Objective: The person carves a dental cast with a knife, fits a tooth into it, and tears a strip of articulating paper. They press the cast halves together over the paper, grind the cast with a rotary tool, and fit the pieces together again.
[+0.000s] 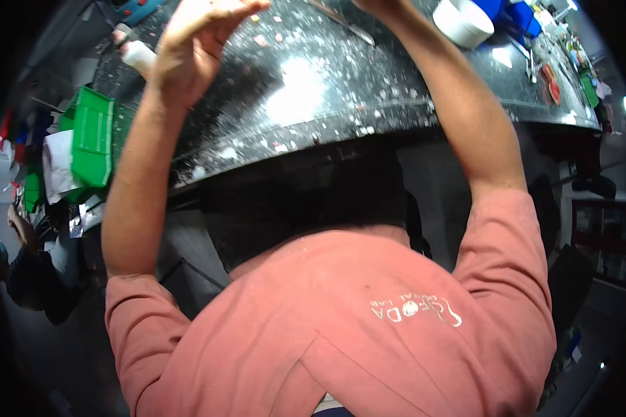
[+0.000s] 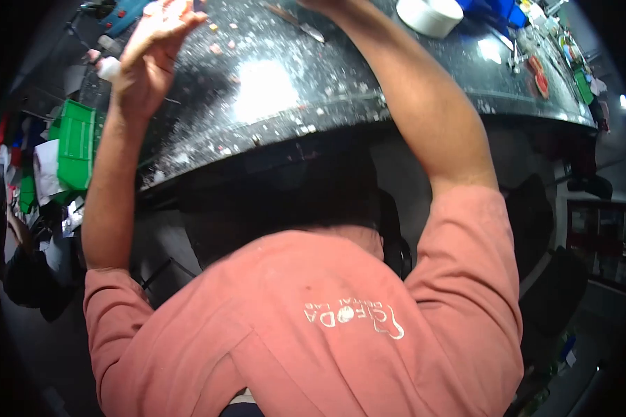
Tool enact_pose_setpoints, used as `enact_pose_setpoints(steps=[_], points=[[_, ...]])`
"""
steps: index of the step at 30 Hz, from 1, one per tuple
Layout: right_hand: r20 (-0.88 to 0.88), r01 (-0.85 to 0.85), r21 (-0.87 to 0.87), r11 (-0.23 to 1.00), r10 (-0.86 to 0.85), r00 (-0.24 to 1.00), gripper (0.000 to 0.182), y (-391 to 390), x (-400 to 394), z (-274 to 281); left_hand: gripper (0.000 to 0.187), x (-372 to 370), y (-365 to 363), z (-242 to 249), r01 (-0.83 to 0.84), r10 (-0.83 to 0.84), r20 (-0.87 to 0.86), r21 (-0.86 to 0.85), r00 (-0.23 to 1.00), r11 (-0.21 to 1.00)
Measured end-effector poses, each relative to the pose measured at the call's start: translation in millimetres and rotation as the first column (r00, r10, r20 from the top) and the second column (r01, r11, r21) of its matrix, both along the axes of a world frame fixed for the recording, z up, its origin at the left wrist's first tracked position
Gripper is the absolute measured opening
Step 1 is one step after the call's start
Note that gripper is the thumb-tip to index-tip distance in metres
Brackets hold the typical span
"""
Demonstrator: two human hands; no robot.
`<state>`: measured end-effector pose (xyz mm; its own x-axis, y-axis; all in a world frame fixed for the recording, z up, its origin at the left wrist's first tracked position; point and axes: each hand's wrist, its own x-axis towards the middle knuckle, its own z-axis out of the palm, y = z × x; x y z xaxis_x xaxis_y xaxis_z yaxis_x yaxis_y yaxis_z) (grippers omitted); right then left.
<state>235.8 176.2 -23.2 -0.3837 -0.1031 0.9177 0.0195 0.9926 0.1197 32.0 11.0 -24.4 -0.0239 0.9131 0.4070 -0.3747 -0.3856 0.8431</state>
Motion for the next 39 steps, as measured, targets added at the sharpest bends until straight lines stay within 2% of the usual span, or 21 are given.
enact_pose_setpoints(steps=[2, 3, 4, 6, 8, 10, 12, 13, 14, 16, 18, 19, 20, 22, 23, 24, 27, 30, 34, 37, 39], points=[[-0.053, -0.083, -0.389, 0.918, 0.067, 0.996, 0.011, -9.7, 0.8, -0.6, 0.085, 8.5, -6.2, 9.2, -0.039, 0.033, -0.065, -0.09, 0.997, 0.995], [-0.075, -0.097, -0.45, 0.888, 0.07, 0.995, 0.019, -5.0, 0.5, -4.2, 0.075, 7.2, -5.9, 8.4, -0.022, 0.02, -0.173, -0.011, 0.985, 1.0], [-0.119, -0.17, -0.653, 0.738, 0.123, 0.985, 0.036, -17.0, 2.1, 1.9, 0.064, 9.3, -2.9, 1.5, -0.044, 0.06, -0.174, 0.093, 0.983, 0.995], [0.027, 0.017, -0.548, 0.836, -0.003, 1.0, 0.027, -36.2, 7.7, 14.8, 0.068, 15.4, -11.0, 4.0, -0.025, 0.027, -0.241, 0.01, 0.97, 1.0], [-0.096, -0.252, -0.51, 0.822, 0.237, 0.967, 0.028, -45.0, 1.2, 24.5, 0.073, 22.9, -22.0, 12.7, -0.01, -0.01, -0.318, -0.061, 0.948, 0.998], [-0.263, -0.47, -0.677, 0.567, 0.41, 0.873, 0.024, -64.1, -7.9, 23.5, 0.076, 27.3, -26.6, 11.3, 0.058, -0.057, -0.259, -0.004, 0.964, 0.998], [-0.261, -0.476, -0.769, 0.427, 0.471, 0.843, 0.023, -90.3, -1.6, 26.8, 0.076, 33.0, -30.9, 9.3, 0.101, -0.094, -0.133, 0.045, 0.987, 0.994], [-0.268, -0.516, -0.737, 0.437, 0.511, 0.817, 0.023, -97.5, -4.0, 25.5, 0.079, 34.9, -35.6, 11.1, 0.111, -0.116, -0.114, -0.053, 0.987, 0.992], [-0.274, -0.553, -0.705, 0.444, 0.549, 0.79, 0.024, -102.5, -6.8, 21.3, 0.077, 37.0, -30.4, 5.2, 0.039, -0.022, -0.185, 0.088, 0.982, 0.995], [-0.105, -0.353, -0.846, 0.4, 0.524, 0.845, 0.031, -123.4, 5.5, 28.2, 0.094, 38.4, -33.3, 1.8, -0.008, 0.002, -0.12, -0.045, 0.993, 0.999], [-0.035, -0.471, -0.7, 0.537, 0.633, 0.773, 0.032, -112.5, -1.3, 24.1, 0.11, 41.1, -29.9, 8.7, -0.009, 0.024, -0.106, 0.143, 0.994, 0.99], [-0.024, -0.437, -0.725, 0.533, 0.614, 0.789, 0.033, -113.7, 0.2, 26.0, 0.12, 30.9, -28.4, 7.8, 0.117, -0.078, -0.248, 0.147, 0.966, 0.982], [-0.012, -0.4, -0.751, 0.526, 0.595, 0.804, 0.033, -119.3, 3.4, 28.0, 0.11, 25.2, -26.6, 6.2, 0.092, -0.032, -0.338, 0.163, 0.94, 0.982], [-0.173, -0.466, -0.78, 0.417, 0.573, 0.801, 0.03, -127.8, -2.2, 21.3, 0.098, 31.1, -35.6, 4.0, -0.002, -0.005, -0.185, -0.034, 0.983, 0.999], [-0.148, -0.434, -0.804, 0.407, 0.569, 0.809, 0.03, -128.7, -1.5, 23.4, 0.088, 32.5, -36.9, 4.9, 0.063, -0.066, -0.021, -0.134, 0.998, 0.989], [-0.123, -0.4, -0.826, 0.397, 0.566, 0.815, 0.03, -128.6, -1.3, 26.0, 0.088, 32.5, -35.7, 3.1, 0.062, -0.064, -0.012, -0.144, 0.998, 0.988], [-0.185, -0.433, -0.825, 0.363, 0.551, 0.814, 0.03, -129.6, -9.6, 17.2, 0.087, 30.6, -32.8, 1.0, -0.173, 0.205, -0.337, 0.123, 0.919, 0.977], [-0.271, -0.48, -0.811, 0.335, 0.511, 0.815, 0.032, -132.3, -13.0, 11.4, 0.086, 33.8, -34.6, 0.5, -0.181, 0.182, -0.254, 0.027, 0.95, 0.983], [-0.155, -0.41, -0.822, 0.395, 0.537, 0.829, 0.031, -130.2, -10.0, 17.6, 0.084, 31.2, -37.2, -1.3, -0.148, 0.136, -0.223, -0.037, 0.965, 0.988], [-0.161, -0.373, -0.855, 0.36, 0.499, 0.852, 0.031, -134.2, -14.8, 18.0, 0.08, 30.5, -39.3, 1.1, -0.148, 0.113, -0.248, -0.124, 0.962, 0.981], [-0.317, -0.519, -0.81, 0.272, 0.542, 0.778, 0.03, -128.0, -20.2, 6.8, 0.08, 27.5, -42.1, 10.4, -0.201, 0.143, -0.382, -0.118, 0.913, 0.972]])
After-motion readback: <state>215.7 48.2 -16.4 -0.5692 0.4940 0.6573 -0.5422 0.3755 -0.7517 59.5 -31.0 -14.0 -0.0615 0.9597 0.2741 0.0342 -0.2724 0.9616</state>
